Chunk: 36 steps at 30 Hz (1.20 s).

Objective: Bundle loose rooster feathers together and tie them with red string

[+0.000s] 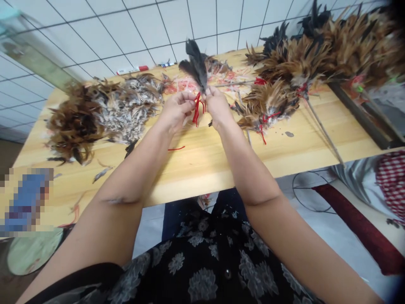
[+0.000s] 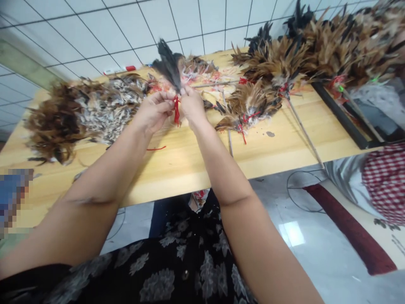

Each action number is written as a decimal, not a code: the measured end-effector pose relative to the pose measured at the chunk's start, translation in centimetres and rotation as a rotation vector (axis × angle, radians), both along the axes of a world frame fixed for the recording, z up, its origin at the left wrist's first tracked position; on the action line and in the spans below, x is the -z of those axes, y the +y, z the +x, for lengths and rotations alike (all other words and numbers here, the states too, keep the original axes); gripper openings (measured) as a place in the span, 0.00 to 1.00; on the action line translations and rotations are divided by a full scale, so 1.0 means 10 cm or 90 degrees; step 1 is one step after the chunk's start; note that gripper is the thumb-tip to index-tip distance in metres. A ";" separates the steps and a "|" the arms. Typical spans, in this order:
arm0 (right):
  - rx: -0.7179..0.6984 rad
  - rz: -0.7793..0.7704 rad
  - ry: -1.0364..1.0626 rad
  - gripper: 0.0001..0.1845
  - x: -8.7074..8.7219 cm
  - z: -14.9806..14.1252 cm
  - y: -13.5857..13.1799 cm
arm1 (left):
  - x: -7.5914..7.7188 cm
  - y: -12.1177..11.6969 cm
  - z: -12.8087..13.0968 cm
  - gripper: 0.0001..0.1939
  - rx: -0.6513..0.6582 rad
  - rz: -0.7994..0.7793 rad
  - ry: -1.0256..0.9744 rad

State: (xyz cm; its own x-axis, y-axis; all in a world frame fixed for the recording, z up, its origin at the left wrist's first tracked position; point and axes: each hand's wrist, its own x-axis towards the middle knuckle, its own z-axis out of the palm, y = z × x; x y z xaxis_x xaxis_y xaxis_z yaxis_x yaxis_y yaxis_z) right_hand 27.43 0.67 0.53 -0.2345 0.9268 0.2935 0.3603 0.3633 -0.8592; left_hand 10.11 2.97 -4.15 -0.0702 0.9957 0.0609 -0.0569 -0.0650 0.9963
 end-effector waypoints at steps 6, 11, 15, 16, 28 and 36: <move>-0.030 -0.212 0.143 0.13 0.10 -0.06 0.01 | -0.01 -0.08 -0.18 0.19 -0.054 0.023 -0.034; -0.094 -0.270 0.205 0.15 0.24 -0.11 0.08 | 0.01 -0.14 -0.11 0.21 -0.061 0.070 0.018; -0.122 -0.212 0.221 0.21 0.33 -0.13 0.11 | 0.05 -0.20 -0.03 0.18 -0.080 0.105 0.054; -0.118 -0.196 0.221 0.22 0.33 -0.13 0.11 | 0.05 -0.21 -0.01 0.18 -0.084 0.117 0.057; 0.062 -0.283 0.262 0.24 0.00 -0.05 0.04 | -0.23 -0.54 -0.10 0.15 -0.103 -0.001 -0.086; 0.126 -0.199 0.193 0.22 0.27 0.27 0.41 | -0.31 -0.72 -0.58 0.13 -0.222 -0.016 -0.107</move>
State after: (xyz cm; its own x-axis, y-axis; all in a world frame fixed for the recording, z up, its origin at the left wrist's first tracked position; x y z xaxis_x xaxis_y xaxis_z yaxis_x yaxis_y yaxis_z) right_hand 30.14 4.78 -2.15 0.0090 0.9997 0.0214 0.1128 0.0203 -0.9934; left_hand 4.30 -4.20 -1.03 -0.4112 0.9115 -0.0049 -0.1987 -0.0844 0.9764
